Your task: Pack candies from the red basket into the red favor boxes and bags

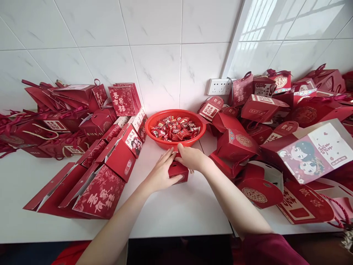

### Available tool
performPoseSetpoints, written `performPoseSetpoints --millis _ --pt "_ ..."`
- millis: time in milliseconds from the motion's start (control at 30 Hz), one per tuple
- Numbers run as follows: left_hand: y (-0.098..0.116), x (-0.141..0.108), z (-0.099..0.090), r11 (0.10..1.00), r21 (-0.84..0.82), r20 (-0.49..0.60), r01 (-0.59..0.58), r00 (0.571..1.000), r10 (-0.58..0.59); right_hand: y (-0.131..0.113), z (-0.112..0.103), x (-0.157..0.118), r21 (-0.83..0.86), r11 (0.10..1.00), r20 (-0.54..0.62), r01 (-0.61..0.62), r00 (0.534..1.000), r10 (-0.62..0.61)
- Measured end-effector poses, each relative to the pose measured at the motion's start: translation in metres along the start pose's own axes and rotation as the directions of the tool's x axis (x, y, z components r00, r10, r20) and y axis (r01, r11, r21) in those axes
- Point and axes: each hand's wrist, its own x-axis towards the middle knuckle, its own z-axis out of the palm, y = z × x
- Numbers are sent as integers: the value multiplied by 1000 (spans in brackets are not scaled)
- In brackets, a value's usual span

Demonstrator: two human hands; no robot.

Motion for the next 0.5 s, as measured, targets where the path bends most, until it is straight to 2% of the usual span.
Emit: performPoseSetpoints --millis 100,267,400,500 --pt "-10 -11 -4 993 -108 -15 -58 998 57 0 5 5 -21 1000 -1 -6 1000 6" --pt "-25 -23 -3 967 -252 -42 -29 999 19 4 5 8 -24 999 4 37 999 -37" --pt "-23 -23 1 968 -247 -91 -41 996 19 12 -5 2 14 996 20 88 996 -88" --pt "-20 -22 3 973 -230 -94 -33 995 12 17 -16 -7 49 993 -49 109 993 -107"
